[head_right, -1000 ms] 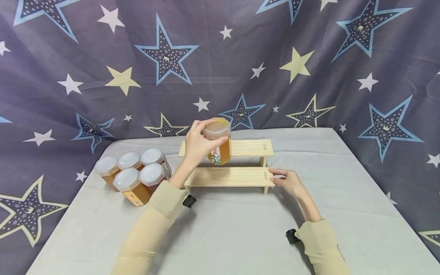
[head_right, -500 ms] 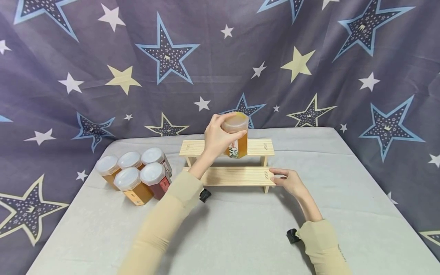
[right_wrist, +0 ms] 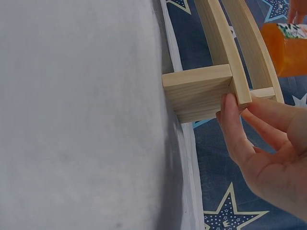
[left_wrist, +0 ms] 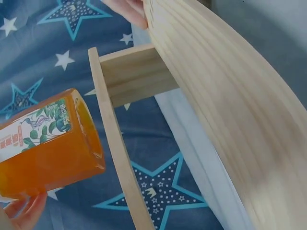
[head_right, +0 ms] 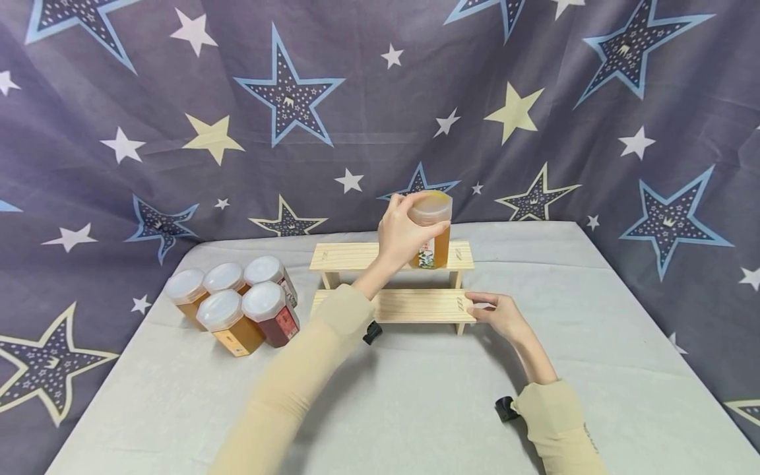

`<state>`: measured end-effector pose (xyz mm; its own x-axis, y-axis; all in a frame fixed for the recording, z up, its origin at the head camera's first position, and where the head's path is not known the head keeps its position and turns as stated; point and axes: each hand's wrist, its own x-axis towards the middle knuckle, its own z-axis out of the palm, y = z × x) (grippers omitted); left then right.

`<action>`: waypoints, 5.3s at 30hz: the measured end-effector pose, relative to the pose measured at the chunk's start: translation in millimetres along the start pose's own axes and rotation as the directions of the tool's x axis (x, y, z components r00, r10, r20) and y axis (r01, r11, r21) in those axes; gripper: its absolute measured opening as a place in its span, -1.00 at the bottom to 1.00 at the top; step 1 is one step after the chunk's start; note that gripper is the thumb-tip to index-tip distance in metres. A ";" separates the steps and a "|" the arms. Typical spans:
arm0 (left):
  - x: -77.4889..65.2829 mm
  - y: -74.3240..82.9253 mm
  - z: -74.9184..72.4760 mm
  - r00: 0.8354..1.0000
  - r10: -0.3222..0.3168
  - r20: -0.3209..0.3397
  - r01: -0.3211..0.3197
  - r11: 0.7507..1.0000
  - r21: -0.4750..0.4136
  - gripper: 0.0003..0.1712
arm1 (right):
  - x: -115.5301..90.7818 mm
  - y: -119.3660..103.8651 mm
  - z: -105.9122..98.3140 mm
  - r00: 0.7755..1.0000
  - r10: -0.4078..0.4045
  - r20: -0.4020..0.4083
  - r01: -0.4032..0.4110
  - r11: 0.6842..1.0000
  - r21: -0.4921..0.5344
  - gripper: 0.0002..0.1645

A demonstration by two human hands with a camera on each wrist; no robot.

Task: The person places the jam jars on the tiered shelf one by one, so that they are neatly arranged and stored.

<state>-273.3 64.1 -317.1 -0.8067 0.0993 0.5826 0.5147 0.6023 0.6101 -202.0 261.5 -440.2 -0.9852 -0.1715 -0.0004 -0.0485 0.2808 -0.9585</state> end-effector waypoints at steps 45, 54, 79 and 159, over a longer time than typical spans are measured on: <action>-21.1 -15.0 4.0 0.997 0.079 -0.015 -0.080 0.991 -0.111 -0.36 | -0.8 -3.1 0.1 1.000 0.000 0.011 -0.001 1.000 0.009 -0.49; -43.5 -17.9 -18.8 0.994 0.103 -0.034 -0.107 0.978 -0.178 -0.50 | -2.6 -2.7 0.6 1.000 0.005 0.005 -0.005 1.000 0.000 -0.48; -85.8 -60.0 -105.9 0.987 0.049 0.153 -0.032 0.994 -0.109 -0.53 | -2.4 -2.5 0.6 1.000 0.014 0.010 -0.013 1.000 -0.007 -0.47; -132.1 -185.7 -239.7 0.870 -0.394 0.297 0.329 0.912 0.245 -0.29 | -21.7 10.9 -11.4 1.000 0.024 -0.006 -0.024 1.000 0.017 -0.50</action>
<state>-192.7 -250.7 -378.6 -0.9906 0.0841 0.1074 0.1328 0.7761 0.6164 -183.1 279.0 -447.3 -0.9871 -0.1587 -0.0216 -0.0222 0.2692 -0.9628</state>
